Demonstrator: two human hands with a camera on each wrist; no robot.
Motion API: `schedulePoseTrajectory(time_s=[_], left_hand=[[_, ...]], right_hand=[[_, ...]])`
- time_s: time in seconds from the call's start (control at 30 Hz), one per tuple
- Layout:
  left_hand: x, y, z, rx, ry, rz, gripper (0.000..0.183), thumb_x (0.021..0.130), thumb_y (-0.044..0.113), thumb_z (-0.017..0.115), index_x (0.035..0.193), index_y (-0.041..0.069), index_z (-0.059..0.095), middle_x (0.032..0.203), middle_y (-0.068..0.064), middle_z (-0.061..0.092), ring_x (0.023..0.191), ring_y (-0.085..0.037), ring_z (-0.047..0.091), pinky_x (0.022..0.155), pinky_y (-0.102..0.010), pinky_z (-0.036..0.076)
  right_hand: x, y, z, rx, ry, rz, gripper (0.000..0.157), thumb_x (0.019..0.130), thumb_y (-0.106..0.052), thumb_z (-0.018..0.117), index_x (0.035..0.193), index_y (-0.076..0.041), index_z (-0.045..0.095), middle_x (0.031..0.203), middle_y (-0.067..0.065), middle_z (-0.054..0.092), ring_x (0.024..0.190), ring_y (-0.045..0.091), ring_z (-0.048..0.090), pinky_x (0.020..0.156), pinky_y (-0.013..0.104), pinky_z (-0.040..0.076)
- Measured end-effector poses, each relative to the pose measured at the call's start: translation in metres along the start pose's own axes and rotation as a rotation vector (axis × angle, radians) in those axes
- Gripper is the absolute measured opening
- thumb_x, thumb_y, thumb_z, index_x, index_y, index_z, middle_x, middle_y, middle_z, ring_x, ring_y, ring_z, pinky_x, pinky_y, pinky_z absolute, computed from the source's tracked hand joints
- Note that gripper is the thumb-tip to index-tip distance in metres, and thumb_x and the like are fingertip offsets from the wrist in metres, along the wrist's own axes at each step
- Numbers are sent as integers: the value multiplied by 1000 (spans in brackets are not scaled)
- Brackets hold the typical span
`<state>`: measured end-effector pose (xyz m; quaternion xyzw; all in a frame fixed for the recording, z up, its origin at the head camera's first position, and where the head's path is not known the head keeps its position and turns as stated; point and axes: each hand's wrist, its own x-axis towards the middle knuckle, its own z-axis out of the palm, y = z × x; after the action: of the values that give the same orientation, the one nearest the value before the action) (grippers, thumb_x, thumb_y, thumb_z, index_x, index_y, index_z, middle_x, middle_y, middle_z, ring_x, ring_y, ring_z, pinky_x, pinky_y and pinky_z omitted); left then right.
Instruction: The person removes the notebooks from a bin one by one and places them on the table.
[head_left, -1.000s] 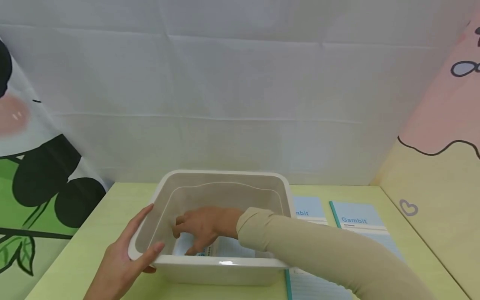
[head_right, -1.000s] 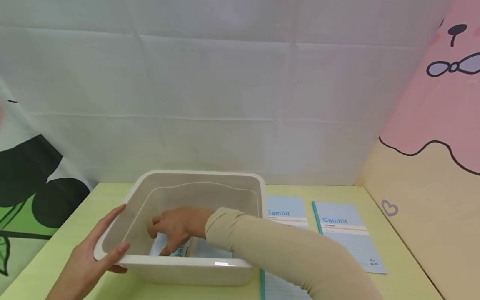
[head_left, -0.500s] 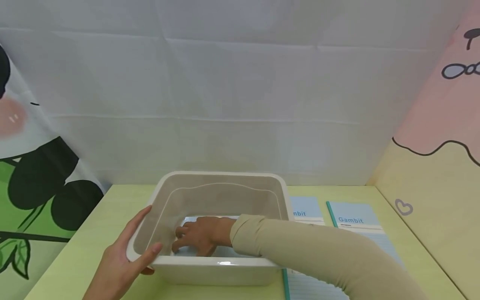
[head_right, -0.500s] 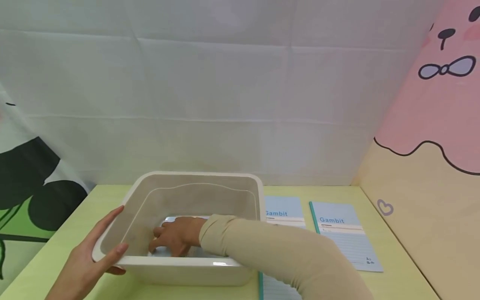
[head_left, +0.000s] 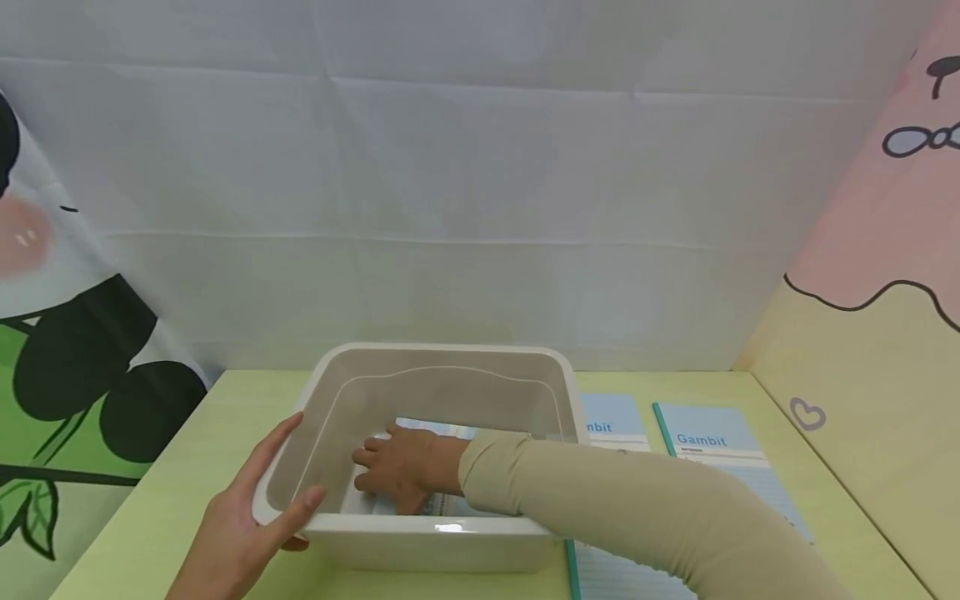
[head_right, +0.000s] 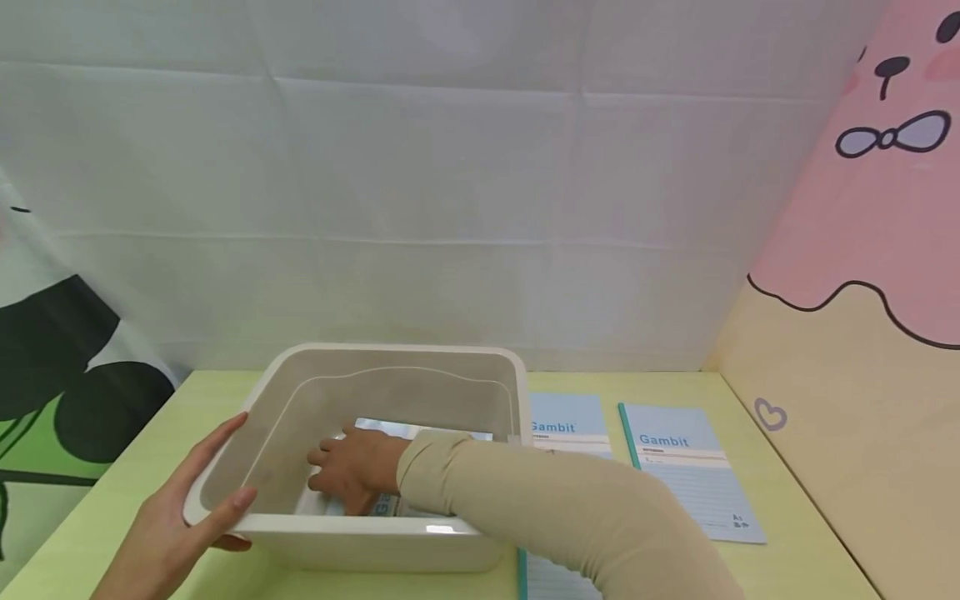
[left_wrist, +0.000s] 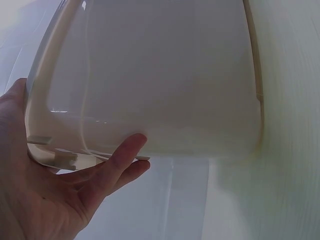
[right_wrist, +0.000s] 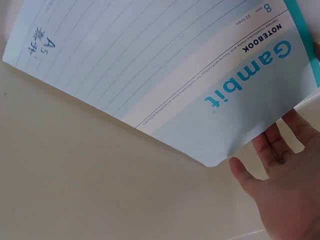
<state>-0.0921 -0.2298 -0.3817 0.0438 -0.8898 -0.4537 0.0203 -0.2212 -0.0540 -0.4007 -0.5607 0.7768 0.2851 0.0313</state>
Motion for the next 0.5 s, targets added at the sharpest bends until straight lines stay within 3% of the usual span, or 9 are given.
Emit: schedulePoseTrajectory(time_s=[0.17, 0.3, 0.4, 0.5], left_hand=[[1, 2, -2, 12, -23, -31, 82, 101, 41, 66, 165, 42, 15, 148, -26, 51, 98, -23, 67, 61, -31, 64], [2, 4, -3, 18, -53, -71, 83, 102, 44, 64, 166, 39, 12, 151, -27, 47, 100, -23, 66, 64, -31, 65], [3, 4, -3, 25, -64, -83, 83, 103, 45, 62, 167, 38, 10, 151, -28, 47, 100, -23, 67, 64, -31, 64], [2, 4, -3, 29, -61, -79, 82, 103, 45, 62, 167, 38, 10, 150, -28, 48, 99, -23, 67, 64, -31, 64]], right_hand=[[0, 3, -4, -48, 14, 43, 66, 88, -76, 57, 145, -44, 49, 152, -16, 42, 139, 3, 43, 117, 35, 41], [-2, 8, -8, -78, 63, 58, 70, 92, -83, 39, 151, -45, 39, 148, -18, 49, 138, 2, 47, 121, 37, 37], [-3, 12, -10, -116, 136, 49, 69, 95, -84, 28, 149, -43, 41, 138, -15, 57, 130, 4, 54, 113, 31, 41], [-4, 16, -11, -107, 177, 57, 69, 95, -83, 28, 146, -40, 44, 131, -12, 60, 124, 7, 56, 105, 26, 42]])
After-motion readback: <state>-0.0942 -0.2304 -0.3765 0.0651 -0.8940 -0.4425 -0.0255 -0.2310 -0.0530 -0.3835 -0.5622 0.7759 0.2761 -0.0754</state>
